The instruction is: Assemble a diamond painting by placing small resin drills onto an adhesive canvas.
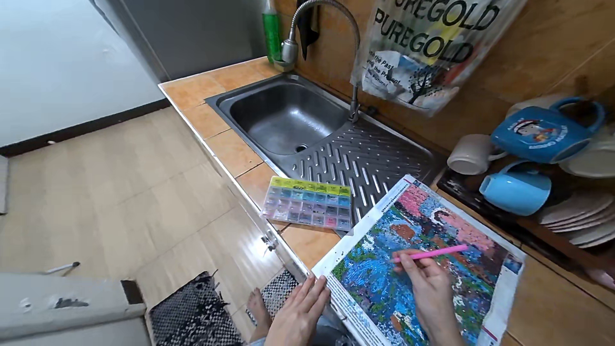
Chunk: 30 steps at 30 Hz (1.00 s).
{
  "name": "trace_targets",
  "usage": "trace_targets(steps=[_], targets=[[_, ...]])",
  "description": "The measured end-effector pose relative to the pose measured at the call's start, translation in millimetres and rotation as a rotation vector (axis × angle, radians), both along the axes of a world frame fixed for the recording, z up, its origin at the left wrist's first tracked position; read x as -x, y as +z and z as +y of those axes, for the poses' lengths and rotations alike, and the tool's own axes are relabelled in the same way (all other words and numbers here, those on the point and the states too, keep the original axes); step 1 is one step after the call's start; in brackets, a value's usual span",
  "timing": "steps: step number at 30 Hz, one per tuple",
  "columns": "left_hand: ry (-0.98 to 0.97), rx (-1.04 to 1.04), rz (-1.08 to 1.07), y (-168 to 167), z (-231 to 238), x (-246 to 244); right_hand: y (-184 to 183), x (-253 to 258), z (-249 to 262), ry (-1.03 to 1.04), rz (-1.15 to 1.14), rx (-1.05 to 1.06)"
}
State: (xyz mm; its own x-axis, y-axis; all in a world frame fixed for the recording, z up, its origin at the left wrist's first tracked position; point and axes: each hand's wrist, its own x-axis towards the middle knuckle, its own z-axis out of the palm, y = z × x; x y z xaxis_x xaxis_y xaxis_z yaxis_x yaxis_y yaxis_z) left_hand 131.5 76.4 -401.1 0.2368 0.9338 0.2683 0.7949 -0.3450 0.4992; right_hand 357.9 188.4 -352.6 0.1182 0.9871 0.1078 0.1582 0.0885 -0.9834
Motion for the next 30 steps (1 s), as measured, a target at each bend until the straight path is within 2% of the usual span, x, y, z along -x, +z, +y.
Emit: trace_targets(steps=[10, 24, 27, 30], targets=[[-0.002, -0.020, 0.023, -2, 0, 1, 2, 24, -7, 0.100, -0.070, -0.009], [0.029, -0.088, 0.045, -8, 3, 0, -7, 37, -16, 0.179, -0.044, -0.016], [0.038, -0.090, 0.052, -8, 4, -1, -9, 51, -18, 0.228, -0.100, 0.002], [0.049, -0.117, 0.063, -10, 5, -1, -20, 65, -17, 0.280, -0.211, -0.076]])
